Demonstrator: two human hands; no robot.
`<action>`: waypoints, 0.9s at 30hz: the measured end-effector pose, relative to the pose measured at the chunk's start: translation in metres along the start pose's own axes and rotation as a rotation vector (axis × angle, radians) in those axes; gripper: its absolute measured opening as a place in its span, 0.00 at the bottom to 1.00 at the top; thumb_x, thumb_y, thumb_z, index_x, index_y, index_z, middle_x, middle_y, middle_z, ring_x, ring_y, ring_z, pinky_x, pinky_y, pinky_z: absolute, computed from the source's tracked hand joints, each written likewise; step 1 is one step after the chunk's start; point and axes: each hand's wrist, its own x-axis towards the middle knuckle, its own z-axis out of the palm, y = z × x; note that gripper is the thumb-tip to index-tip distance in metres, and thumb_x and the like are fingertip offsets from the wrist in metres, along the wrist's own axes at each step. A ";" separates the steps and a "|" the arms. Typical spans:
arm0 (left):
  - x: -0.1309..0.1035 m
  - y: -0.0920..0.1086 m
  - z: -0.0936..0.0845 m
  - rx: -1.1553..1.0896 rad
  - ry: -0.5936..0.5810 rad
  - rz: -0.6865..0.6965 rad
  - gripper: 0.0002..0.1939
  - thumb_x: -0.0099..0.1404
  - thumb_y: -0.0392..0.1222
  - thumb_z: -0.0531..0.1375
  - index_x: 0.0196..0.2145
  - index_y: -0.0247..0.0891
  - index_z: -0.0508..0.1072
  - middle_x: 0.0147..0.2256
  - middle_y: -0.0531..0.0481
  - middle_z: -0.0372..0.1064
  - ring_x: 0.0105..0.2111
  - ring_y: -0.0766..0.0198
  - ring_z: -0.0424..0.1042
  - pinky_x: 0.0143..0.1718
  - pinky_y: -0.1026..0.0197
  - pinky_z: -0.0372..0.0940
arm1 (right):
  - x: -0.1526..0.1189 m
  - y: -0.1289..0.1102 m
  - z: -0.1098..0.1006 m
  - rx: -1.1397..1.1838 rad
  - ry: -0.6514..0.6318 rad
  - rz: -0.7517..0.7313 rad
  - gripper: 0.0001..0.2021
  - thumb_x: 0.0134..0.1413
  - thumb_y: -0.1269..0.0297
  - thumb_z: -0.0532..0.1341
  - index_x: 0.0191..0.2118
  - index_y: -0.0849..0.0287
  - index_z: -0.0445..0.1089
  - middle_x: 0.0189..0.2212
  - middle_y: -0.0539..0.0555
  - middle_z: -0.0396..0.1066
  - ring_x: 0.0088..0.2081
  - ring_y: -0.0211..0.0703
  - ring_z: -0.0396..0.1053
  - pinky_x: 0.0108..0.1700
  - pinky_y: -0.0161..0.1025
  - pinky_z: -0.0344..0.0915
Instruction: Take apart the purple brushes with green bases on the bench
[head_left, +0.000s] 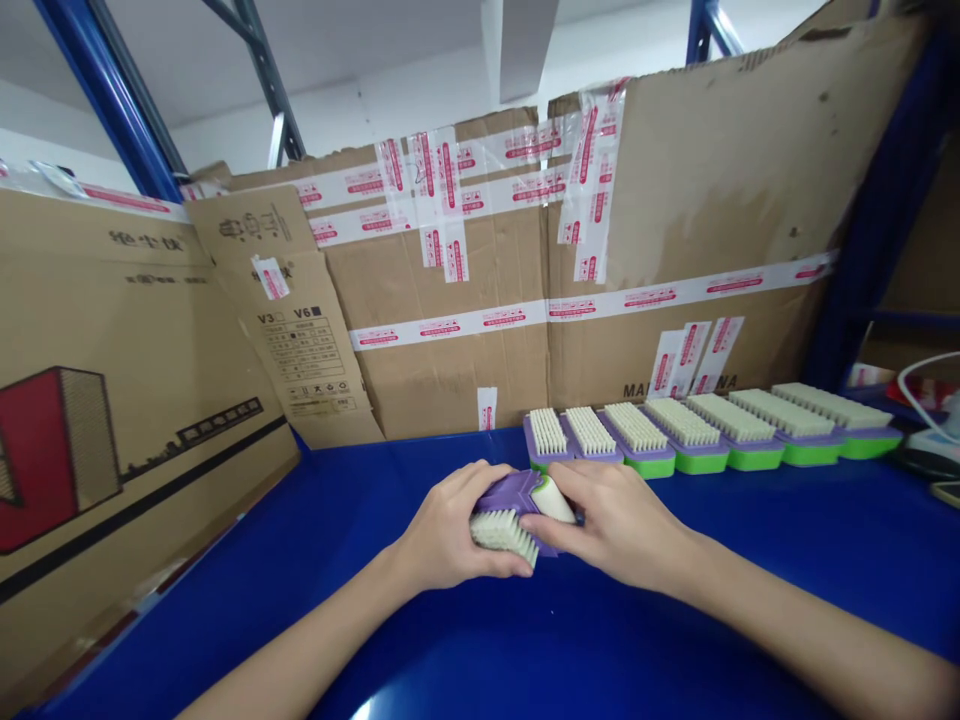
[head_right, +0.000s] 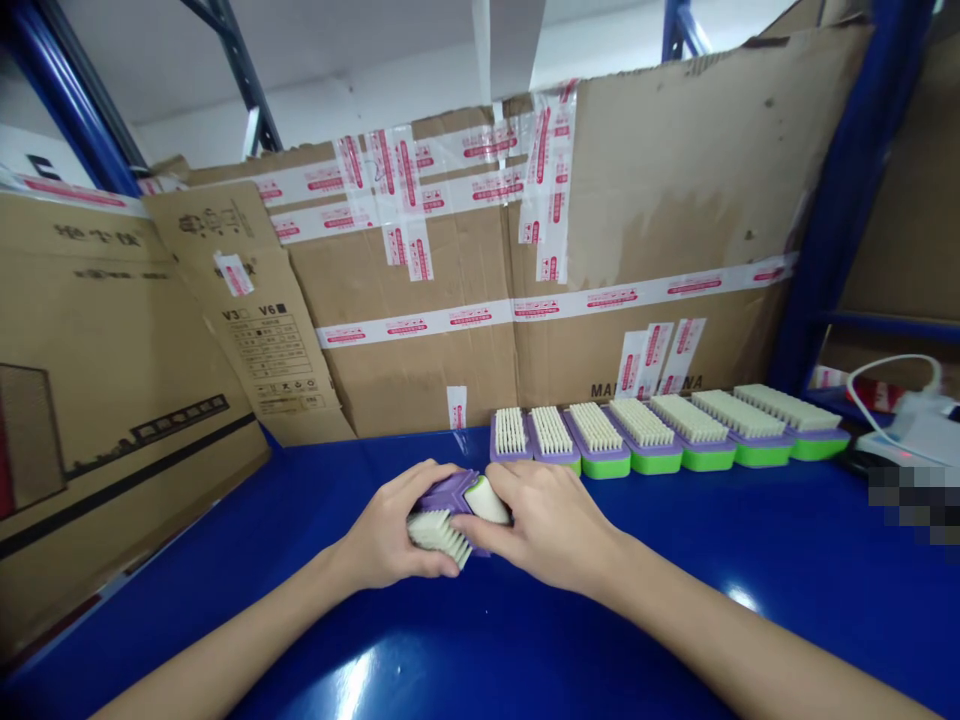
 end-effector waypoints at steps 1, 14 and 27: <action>0.000 -0.001 0.000 0.004 -0.001 0.004 0.56 0.51 0.81 0.69 0.66 0.41 0.70 0.58 0.36 0.78 0.59 0.36 0.77 0.64 0.30 0.68 | 0.000 0.000 0.000 0.017 -0.012 -0.002 0.25 0.72 0.40 0.59 0.31 0.57 0.66 0.26 0.52 0.71 0.26 0.40 0.63 0.29 0.40 0.48; 0.003 0.009 -0.004 -0.078 -0.010 0.125 0.50 0.57 0.74 0.70 0.67 0.39 0.68 0.54 0.37 0.79 0.52 0.41 0.80 0.59 0.36 0.73 | 0.001 0.000 -0.003 0.476 -0.107 0.010 0.22 0.70 0.47 0.61 0.30 0.58 0.68 0.23 0.47 0.66 0.23 0.35 0.59 0.25 0.36 0.53; 0.006 0.011 -0.003 -0.081 0.028 0.179 0.49 0.55 0.72 0.73 0.64 0.39 0.69 0.53 0.38 0.80 0.50 0.44 0.81 0.58 0.37 0.75 | 0.002 0.001 -0.007 0.279 -0.096 -0.092 0.23 0.70 0.50 0.60 0.24 0.57 0.64 0.18 0.45 0.60 0.20 0.33 0.55 0.24 0.36 0.46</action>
